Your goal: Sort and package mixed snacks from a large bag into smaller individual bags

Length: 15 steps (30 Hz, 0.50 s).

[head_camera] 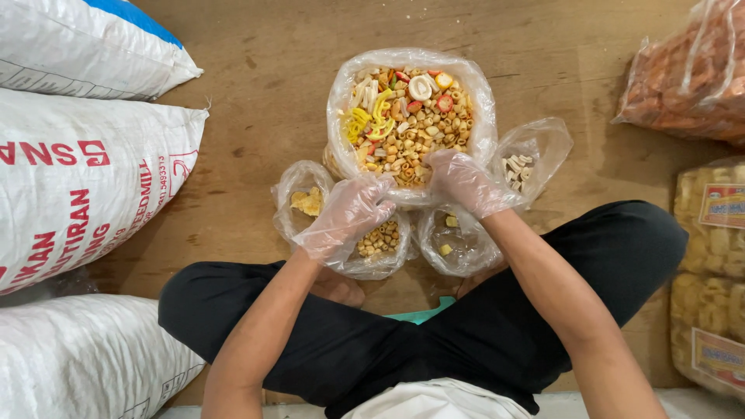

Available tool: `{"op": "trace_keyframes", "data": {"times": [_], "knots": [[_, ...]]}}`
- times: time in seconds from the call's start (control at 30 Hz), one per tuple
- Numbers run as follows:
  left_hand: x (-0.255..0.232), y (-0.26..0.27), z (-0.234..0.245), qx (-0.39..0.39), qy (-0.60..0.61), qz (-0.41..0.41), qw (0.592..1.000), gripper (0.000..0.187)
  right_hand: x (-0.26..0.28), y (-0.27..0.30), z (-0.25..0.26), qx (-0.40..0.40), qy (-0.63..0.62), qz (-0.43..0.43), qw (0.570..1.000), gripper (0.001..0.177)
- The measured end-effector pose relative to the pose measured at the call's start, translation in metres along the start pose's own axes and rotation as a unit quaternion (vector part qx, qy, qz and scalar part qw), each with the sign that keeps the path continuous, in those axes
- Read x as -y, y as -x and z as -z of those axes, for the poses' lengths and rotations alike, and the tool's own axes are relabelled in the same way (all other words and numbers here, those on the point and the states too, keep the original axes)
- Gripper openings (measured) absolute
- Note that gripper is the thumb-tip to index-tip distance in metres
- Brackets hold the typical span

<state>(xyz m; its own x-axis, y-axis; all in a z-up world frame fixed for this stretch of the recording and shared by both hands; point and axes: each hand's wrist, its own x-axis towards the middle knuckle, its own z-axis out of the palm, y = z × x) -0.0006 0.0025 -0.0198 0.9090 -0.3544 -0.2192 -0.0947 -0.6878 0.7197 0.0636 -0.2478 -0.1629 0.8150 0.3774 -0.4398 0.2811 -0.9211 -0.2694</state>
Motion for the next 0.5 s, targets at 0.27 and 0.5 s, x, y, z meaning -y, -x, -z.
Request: {"op": "trace_keyframes", "data": {"times": [0.27,0.5], "knots": [[0.014,-0.005,-0.014,0.034,-0.040,-0.022,0.998,0.037,0.010,-0.004,0.011,-0.005,-0.074,-0.063,0.995,0.047],[0.025,-0.010,-0.022,0.022,-0.074,-0.048,0.996,0.035,0.008,-0.007,0.002,-0.046,-0.101,-0.063,0.992,0.047]]}}
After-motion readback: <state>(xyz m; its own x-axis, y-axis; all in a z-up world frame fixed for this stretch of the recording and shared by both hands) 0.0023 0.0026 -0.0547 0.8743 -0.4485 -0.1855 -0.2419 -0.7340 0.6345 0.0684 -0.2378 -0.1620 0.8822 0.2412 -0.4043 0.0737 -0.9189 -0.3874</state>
